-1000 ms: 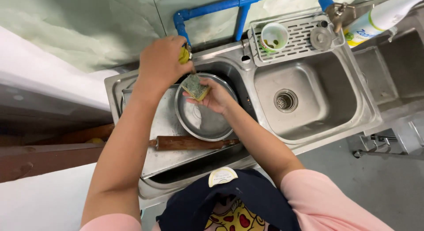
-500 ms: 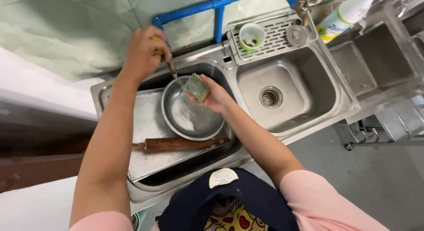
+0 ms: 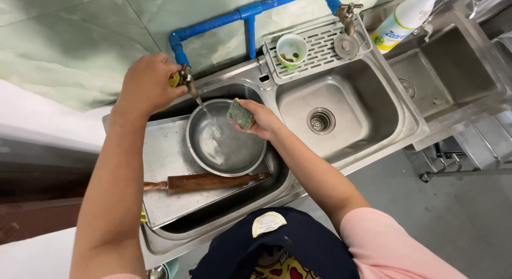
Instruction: Cleaning the workbench and washing tools in a bakery kitchen.
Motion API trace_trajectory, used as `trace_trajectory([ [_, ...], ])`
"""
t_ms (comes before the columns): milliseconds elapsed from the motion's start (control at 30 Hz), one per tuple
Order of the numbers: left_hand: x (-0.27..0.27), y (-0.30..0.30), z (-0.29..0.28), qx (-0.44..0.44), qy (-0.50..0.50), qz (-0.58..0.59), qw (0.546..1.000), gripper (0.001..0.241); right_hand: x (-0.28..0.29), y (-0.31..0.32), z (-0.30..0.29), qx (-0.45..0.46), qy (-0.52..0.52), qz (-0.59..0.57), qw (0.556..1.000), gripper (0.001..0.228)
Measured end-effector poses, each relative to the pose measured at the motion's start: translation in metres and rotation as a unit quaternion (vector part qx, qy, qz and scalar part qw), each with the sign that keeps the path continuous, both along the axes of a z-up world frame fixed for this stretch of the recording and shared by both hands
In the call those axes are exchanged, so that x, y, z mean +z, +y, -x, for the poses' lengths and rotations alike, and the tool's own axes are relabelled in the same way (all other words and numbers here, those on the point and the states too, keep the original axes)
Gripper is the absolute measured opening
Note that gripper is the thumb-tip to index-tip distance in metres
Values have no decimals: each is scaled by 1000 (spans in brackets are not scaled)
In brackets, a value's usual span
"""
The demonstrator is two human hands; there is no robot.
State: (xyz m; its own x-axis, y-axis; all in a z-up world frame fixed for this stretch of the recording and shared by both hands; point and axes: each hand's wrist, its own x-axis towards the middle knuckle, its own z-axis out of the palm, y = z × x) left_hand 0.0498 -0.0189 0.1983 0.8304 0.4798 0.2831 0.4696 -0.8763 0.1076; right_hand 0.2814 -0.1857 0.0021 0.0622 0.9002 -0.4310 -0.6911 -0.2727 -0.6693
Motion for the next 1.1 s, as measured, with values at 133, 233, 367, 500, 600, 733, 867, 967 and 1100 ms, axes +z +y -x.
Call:
trace_trajectory([
  [133, -11, 12, -8, -13, -17, -8, 1000, 29, -2, 1, -9, 21, 28, -9, 999, 33],
  [233, -17, 15, -13, -70, -50, -46, 995, 22, 11, 1, -13, 11, 6, 18, 1000, 39],
  [367, -12, 9, -16, -91, -61, -113, 988, 21, 19, 6, -51, 7, 14, -17, 1000, 43],
  [500, -14, -2, -3, -80, -111, -69, 988, 32, 48, 9, -110, -36, -150, -41, 987, 47],
  [600, -10, -13, -1, 16, -162, 51, 985, 31, 34, 35, -189, -120, -352, -94, 923, 50],
  [733, -22, -5, -5, 82, -131, 78, 985, 34, 17, 57, -251, -129, -662, -3, 739, 45],
  [867, -23, -1, -5, 32, -140, 49, 988, 30, -14, 74, -270, 38, -874, -36, 483, 26],
  [967, -19, -1, -5, 10, -129, 55, 990, 26, -40, 90, -279, 136, -875, 34, 464, 23],
  [1100, -18, 5, -6, 13, -107, 85, 990, 30, -91, 114, -310, 92, -886, 17, 454, 27],
])
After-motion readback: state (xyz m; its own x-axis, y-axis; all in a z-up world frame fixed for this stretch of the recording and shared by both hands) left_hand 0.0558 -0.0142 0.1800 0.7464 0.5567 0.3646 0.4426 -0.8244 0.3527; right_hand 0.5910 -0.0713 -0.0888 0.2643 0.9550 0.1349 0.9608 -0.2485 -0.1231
